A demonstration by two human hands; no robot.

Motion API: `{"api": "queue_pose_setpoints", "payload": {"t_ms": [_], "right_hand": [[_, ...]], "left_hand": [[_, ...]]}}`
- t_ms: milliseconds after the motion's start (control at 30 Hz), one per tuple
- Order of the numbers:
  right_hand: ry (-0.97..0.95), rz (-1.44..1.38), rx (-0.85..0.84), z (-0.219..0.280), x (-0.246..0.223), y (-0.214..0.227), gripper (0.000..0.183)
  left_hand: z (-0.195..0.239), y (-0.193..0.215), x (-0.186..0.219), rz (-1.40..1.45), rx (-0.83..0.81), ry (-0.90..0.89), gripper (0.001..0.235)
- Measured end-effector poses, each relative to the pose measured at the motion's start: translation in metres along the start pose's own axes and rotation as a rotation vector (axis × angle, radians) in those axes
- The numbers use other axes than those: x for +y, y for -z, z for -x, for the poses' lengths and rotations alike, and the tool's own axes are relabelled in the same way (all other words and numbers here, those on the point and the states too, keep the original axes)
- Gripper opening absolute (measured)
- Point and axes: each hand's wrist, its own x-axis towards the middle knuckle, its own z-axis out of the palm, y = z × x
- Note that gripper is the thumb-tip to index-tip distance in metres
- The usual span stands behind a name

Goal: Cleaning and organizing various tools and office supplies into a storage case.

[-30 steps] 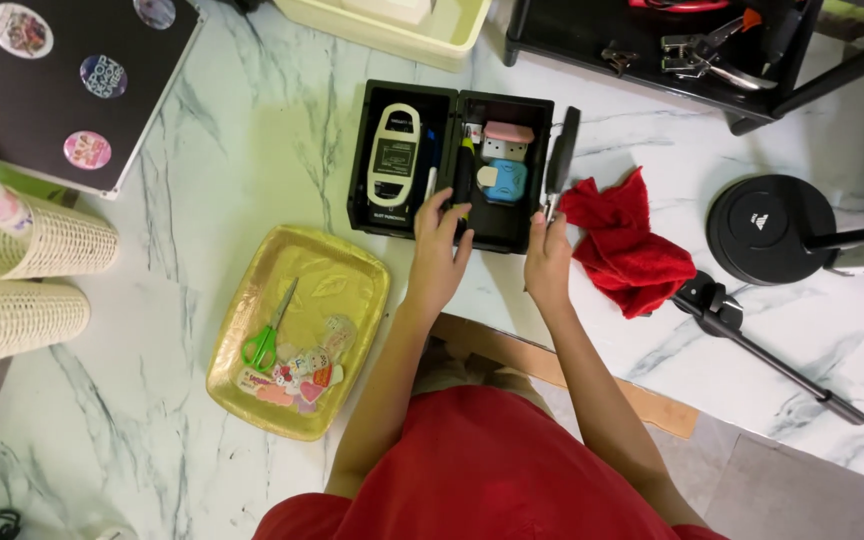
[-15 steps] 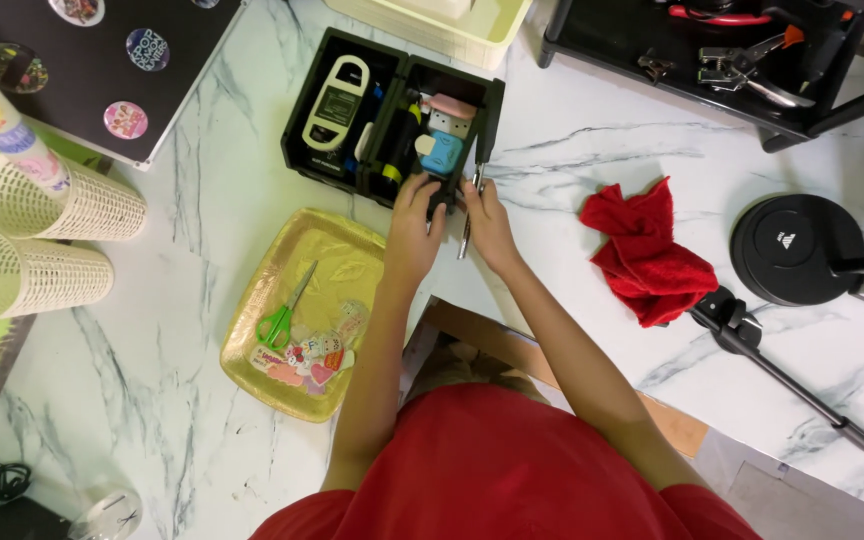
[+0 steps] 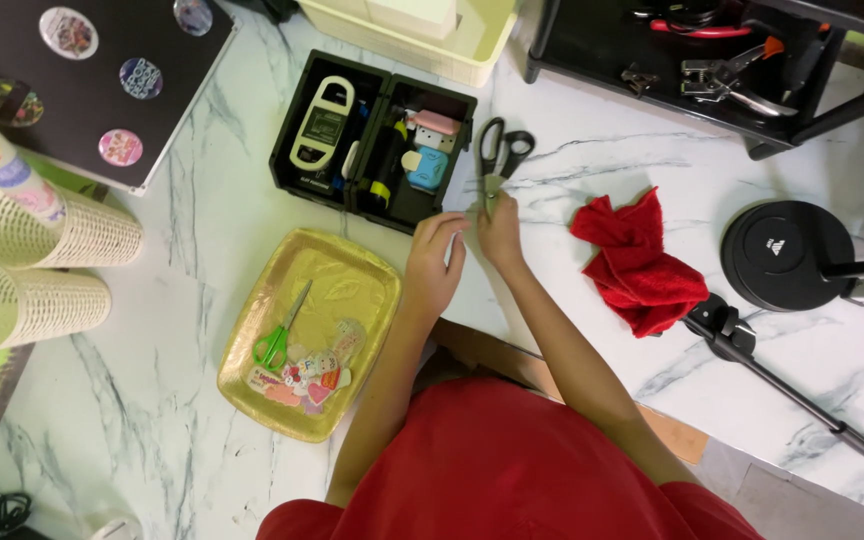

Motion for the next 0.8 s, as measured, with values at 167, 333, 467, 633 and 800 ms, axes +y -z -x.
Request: {"api": "queue_pose_setpoints", "payload": {"t_ms": [167,333,467,633,800], "right_hand": [[-0.026,-0.048,-0.255,-0.001,-0.023,0.015,0.068],[0.003,-0.138,-0.395,-0.011,-0.045,0.063,0.044],[-0.243,-0.333,-0.466,-0.019,-0.057,0.120,0.047],[-0.138,-0.088,-0.340,-0.020,-0.059,0.198,0.048],[-0.089,0.690,-0.284,-0.024,-0.062,0.256,0.077]], "left_hand": [[-0.006,-0.021,-0.003,0.092,-0.115,0.033,0.015],[-0.018,-0.038,-0.008,0.142,-0.219,0.097,0.015],[-0.032,-0.058,-0.008,0.212,-0.267,0.154,0.016],[-0.044,-0.097,-0.014,0.262,-0.352,0.013,0.014],[-0.065,-0.136,-0.004,0.307,-0.582,0.019,0.012]]}}
